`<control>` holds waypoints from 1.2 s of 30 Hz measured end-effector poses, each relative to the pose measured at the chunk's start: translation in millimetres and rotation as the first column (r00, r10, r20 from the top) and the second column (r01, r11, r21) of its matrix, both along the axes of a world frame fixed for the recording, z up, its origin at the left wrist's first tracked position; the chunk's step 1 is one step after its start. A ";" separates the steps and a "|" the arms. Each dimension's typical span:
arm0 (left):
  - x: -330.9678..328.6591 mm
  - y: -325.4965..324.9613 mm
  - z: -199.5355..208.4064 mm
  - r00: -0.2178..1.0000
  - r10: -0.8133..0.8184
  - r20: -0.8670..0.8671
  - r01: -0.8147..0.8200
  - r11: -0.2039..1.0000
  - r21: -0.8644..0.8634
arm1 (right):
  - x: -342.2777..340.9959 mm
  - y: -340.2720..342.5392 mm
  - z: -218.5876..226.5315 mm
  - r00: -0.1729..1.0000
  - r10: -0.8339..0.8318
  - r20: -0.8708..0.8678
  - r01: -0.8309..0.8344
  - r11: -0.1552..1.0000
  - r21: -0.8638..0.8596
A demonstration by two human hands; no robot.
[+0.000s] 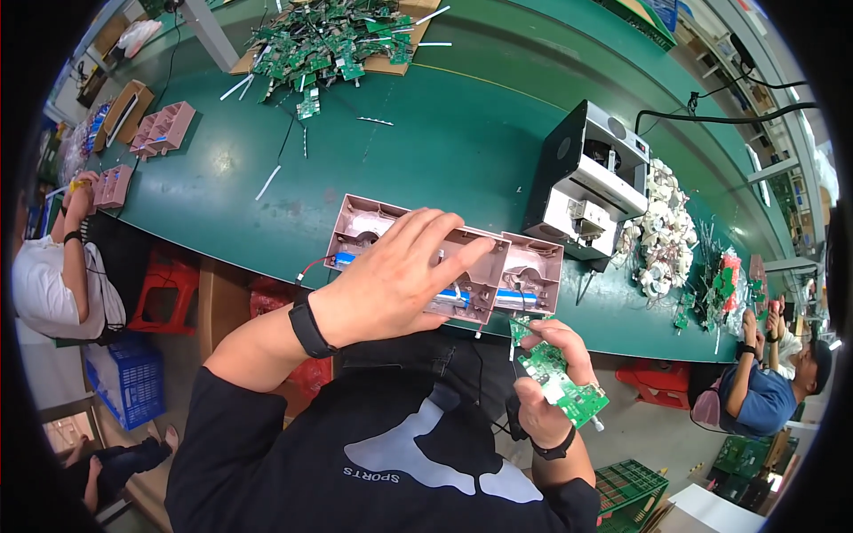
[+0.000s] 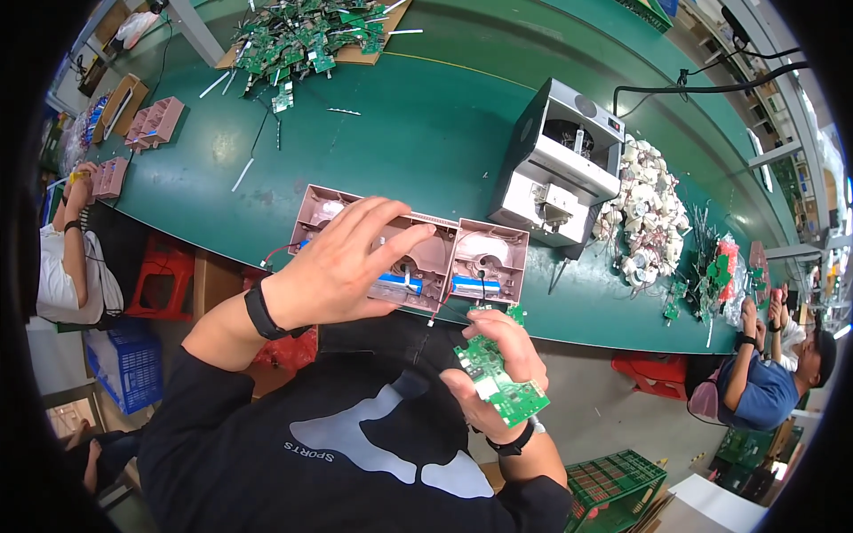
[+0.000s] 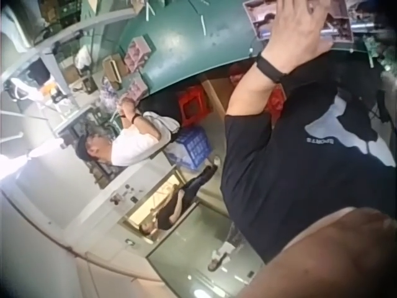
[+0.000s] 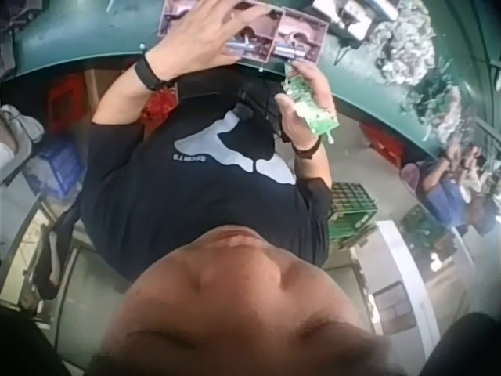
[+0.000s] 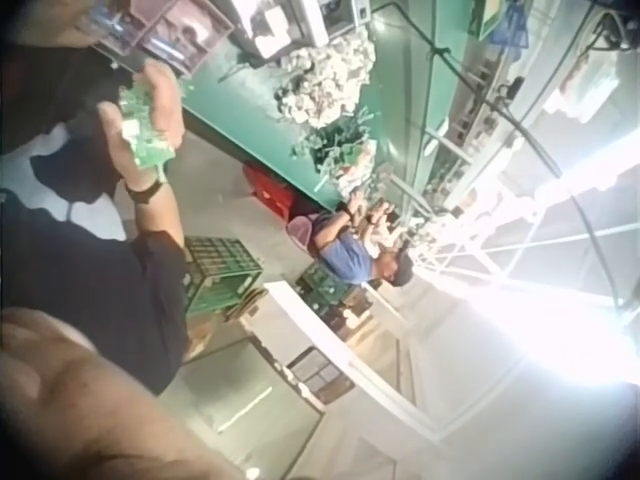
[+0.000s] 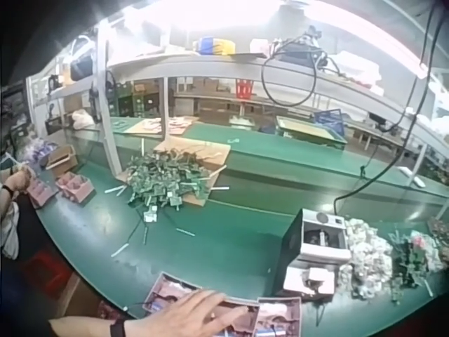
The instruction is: The person connects wires to circuit boards and places them on the table, then moves a tray of housings closer to insert the boards. They place motors into the housings, secure them with a power screwdriver, and fit additional circuit boards into the assemblies.
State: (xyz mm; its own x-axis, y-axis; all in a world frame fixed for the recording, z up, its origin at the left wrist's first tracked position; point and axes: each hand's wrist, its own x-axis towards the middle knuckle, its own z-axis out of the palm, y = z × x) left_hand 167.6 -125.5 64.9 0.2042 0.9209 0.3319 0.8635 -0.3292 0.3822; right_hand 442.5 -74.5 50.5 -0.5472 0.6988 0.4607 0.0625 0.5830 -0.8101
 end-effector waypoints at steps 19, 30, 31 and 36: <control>2.4 -11.0 21.5 0.996 -0.079 0.029 0.073 0.984 0.165 | -43.2 -12.4 20.5 0.951 -0.076 0.300 -0.124 0.796 0.593; -27.8 -36.6 61.5 0.996 -0.063 -0.067 0.080 0.952 0.296 | -21.4 3.5 14.0 0.990 -0.142 -0.003 0.124 0.852 0.508; -25.1 -36.8 65.3 0.995 -0.059 -0.085 0.082 0.948 0.306 | -24.1 6.9 20.5 0.989 -0.145 0.012 0.134 0.939 0.316; -17.3 -49.3 66.1 0.992 -0.123 -0.014 0.123 0.955 0.269 | -61.0 29.6 28.0 0.999 0.033 0.023 -0.033 0.999 0.017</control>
